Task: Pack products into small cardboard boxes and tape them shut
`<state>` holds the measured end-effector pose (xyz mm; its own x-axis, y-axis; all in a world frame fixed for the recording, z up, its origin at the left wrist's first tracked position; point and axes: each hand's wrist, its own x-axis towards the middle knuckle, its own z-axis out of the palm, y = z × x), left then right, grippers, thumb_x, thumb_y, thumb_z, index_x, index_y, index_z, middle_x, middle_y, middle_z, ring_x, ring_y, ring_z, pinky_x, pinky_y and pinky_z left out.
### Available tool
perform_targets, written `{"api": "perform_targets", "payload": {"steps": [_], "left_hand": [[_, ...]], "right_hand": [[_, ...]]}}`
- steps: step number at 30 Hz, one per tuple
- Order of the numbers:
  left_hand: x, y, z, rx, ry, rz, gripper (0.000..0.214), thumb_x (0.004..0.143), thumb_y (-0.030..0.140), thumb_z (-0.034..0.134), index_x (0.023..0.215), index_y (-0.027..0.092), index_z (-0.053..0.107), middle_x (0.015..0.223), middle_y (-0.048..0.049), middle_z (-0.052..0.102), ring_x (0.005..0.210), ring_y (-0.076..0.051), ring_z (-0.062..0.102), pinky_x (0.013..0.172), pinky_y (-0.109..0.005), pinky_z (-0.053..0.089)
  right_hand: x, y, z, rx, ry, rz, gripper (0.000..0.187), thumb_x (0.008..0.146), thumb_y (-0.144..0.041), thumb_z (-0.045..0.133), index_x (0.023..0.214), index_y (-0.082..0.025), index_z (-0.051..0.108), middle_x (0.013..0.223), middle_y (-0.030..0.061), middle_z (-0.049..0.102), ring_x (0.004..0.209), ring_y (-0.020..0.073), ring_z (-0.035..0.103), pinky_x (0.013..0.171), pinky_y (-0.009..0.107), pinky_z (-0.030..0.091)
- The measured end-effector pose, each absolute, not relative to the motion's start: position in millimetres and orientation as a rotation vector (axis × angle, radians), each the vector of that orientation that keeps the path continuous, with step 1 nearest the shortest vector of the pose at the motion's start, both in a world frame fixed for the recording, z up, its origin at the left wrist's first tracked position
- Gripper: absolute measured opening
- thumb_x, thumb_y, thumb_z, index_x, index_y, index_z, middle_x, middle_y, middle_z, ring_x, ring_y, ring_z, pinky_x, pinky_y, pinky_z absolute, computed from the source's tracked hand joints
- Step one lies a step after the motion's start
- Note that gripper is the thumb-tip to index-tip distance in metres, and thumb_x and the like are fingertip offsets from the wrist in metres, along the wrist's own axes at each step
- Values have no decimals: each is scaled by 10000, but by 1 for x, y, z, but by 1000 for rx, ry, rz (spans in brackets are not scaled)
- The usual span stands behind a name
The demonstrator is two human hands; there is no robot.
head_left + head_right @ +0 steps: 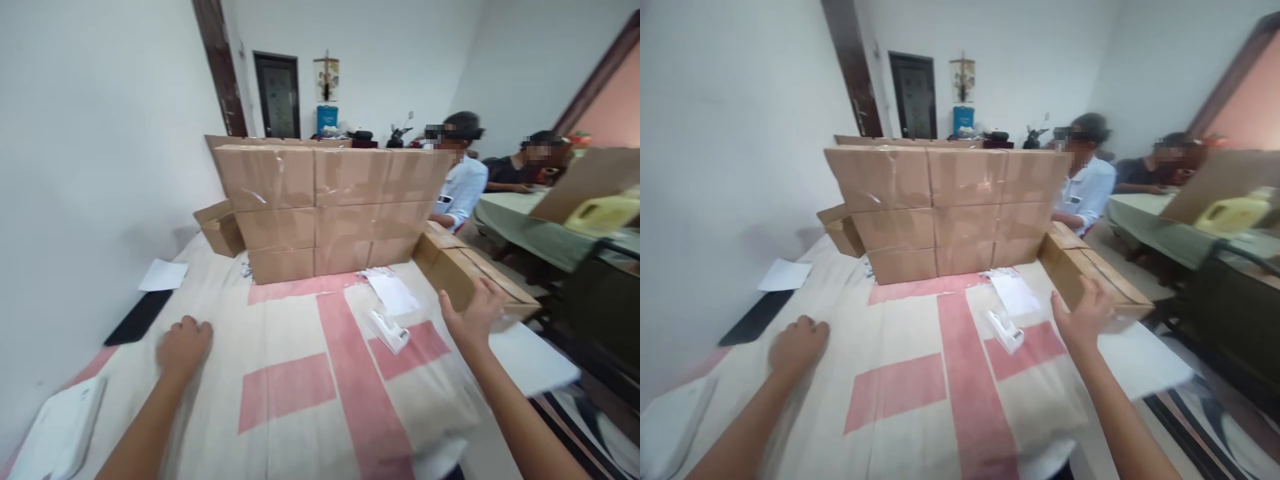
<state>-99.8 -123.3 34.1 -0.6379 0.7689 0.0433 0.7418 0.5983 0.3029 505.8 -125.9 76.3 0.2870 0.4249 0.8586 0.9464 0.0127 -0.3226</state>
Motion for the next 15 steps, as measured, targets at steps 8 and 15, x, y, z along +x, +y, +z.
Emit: {"api": "perform_targets", "payload": {"steps": [8,15], "left_hand": [[-114,-49,13,1239,2576,793,336,929,409,445,1105,198,639,1033,-147,725,1013,-335,668,787,-374,446],[-124,-44,-1,1095,2445,1118,267,934,345,471,704,228,541,648,-20,596,646,-202,557,604,-290,262]], "right_hand": [[184,-35,93,-672,-2074,137,240,904,-217,605,1142,-214,641,1193,126,636,1172,272,592,1024,458,480],[-75,44,34,-728,-1744,940,159,839,-251,562,969,-207,643,1044,65,668,1020,207,637,932,352,520]]}}
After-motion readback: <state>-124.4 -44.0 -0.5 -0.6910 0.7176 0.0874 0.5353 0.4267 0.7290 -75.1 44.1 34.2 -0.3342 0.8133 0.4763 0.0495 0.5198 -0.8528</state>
